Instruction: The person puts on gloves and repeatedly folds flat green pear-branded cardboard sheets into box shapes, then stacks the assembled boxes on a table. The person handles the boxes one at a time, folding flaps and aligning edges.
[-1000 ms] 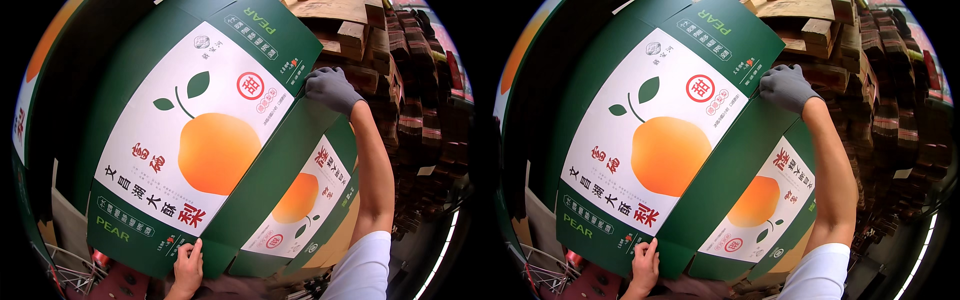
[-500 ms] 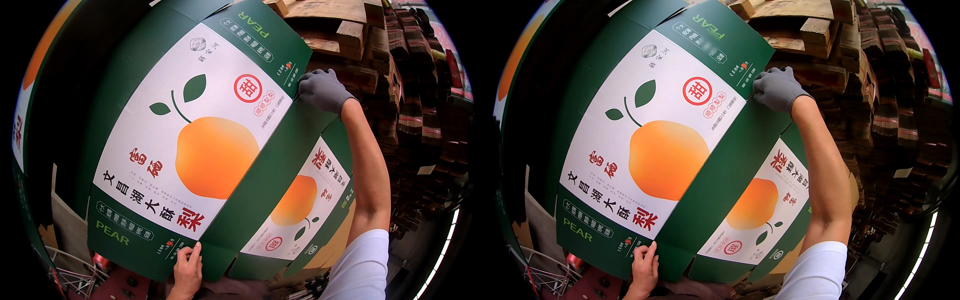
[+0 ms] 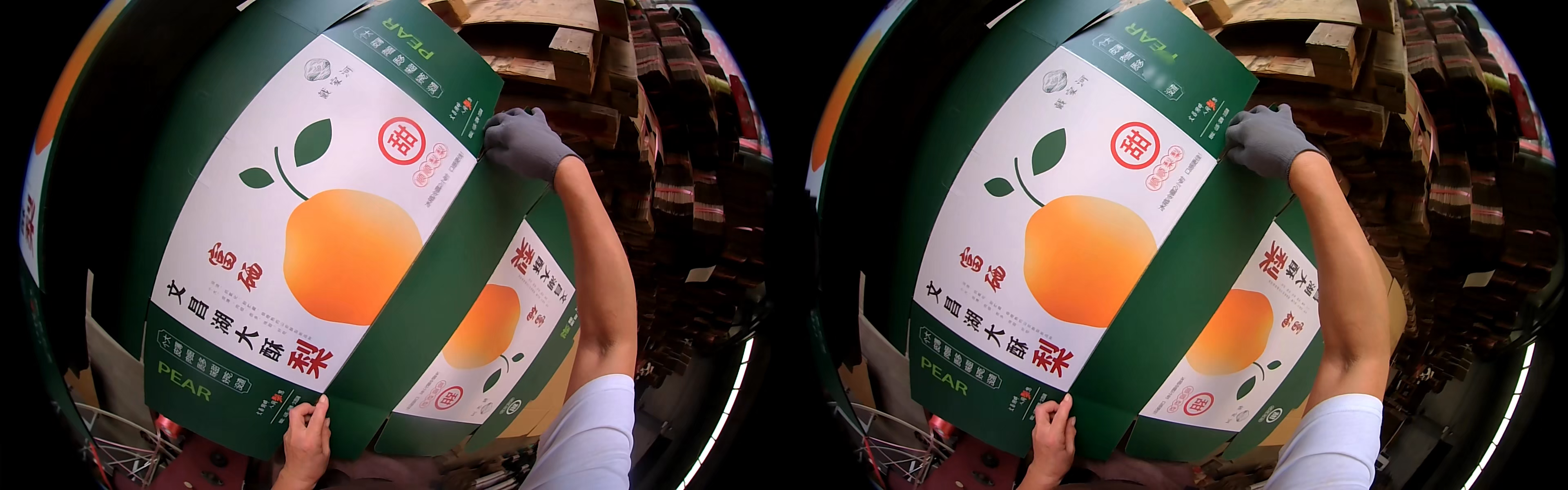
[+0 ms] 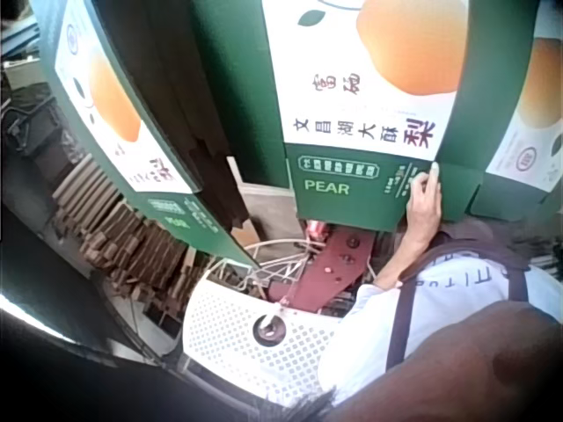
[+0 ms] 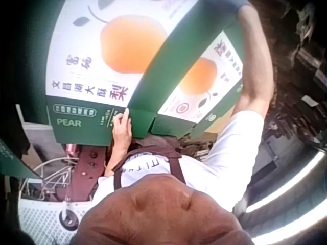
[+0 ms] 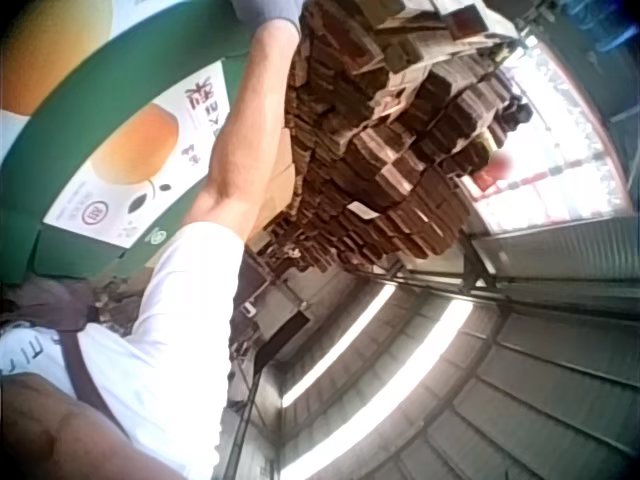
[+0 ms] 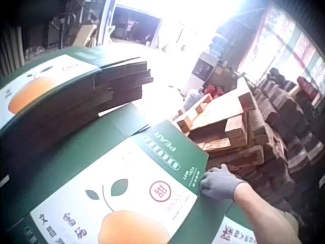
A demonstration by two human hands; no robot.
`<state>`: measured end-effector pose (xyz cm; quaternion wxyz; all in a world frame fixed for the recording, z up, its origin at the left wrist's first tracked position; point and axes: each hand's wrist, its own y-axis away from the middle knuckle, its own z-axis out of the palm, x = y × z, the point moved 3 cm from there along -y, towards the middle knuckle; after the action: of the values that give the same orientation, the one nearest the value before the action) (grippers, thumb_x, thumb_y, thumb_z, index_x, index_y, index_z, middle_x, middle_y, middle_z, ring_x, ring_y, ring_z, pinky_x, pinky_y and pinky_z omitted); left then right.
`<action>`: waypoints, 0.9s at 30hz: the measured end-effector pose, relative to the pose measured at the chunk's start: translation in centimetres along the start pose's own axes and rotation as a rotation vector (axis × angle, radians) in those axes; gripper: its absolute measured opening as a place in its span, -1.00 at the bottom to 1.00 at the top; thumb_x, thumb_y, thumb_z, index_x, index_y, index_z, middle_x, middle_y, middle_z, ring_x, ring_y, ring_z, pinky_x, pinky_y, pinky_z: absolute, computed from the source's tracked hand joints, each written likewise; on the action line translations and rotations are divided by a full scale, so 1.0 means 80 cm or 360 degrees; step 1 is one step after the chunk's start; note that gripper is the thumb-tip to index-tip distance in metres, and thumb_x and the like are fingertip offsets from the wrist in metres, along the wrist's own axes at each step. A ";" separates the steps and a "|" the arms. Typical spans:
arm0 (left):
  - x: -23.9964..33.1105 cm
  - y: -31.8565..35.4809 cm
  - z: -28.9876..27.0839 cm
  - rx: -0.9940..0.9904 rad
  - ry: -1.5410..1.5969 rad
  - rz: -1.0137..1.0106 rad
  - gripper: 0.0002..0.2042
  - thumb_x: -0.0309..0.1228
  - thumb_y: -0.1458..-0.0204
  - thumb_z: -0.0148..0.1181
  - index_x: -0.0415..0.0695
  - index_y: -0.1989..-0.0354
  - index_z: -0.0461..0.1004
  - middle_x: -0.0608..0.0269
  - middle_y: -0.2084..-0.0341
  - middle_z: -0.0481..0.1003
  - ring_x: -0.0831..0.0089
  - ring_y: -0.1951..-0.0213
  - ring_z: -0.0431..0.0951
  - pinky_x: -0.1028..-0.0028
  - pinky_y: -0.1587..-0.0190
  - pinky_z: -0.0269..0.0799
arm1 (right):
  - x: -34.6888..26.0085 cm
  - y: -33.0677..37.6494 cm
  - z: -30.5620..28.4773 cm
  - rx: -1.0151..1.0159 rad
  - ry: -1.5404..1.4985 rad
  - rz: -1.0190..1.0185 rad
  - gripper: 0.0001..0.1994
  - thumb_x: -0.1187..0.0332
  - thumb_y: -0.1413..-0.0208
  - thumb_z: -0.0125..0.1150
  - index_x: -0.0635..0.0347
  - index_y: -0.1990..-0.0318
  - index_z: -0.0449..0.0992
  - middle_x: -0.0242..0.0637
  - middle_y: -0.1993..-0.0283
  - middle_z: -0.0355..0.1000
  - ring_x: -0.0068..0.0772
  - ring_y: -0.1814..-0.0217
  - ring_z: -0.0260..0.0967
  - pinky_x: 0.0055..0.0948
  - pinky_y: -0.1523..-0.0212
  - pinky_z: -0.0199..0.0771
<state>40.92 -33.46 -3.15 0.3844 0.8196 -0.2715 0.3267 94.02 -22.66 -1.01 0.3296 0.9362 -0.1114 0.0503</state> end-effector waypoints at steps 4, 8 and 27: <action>-0.004 0.003 0.003 0.0026 0.0062 -0.0079 -0.50 -0.68 0.01 0.21 -0.18 -0.18 0.42 0.01 0.19 0.35 0.18 0.32 0.47 0.33 0.27 0.47 | -0.005 -0.018 0.007 0.0154 0.0035 -0.0150 -0.81 0.19 -0.05 0.16 0.00 0.28 0.64 -0.33 -0.03 0.49 -0.17 -0.18 0.29 -0.02 -0.18 0.13; -0.006 -0.004 -0.006 0.0082 0.0079 0.0025 -0.51 -0.64 0.01 0.22 -0.13 -0.17 0.45 0.12 0.22 0.37 0.21 0.31 0.52 0.30 0.32 0.51 | 0.027 -0.016 0.022 0.0213 -0.0276 -0.0311 -0.85 0.39 -0.01 0.19 0.24 0.28 0.53 -0.15 0.12 0.47 -0.01 -0.04 0.34 -0.22 -0.06 0.36; -0.024 0.000 0.000 0.0281 0.0141 0.0132 -0.54 -0.65 0.07 0.29 -0.11 -0.08 0.53 0.24 0.32 0.40 0.39 0.43 0.47 0.45 0.45 0.46 | 0.024 -0.036 0.012 -0.0183 -0.0541 -0.0395 -0.83 0.42 -0.15 0.10 0.34 0.21 0.51 -0.11 -0.09 0.45 -0.18 -0.12 0.34 -0.32 -0.15 0.30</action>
<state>39.72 -33.07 -4.55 0.3084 0.8231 -0.2581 0.4009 96.60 -21.42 -3.22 0.3625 0.9174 -0.0519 -0.1556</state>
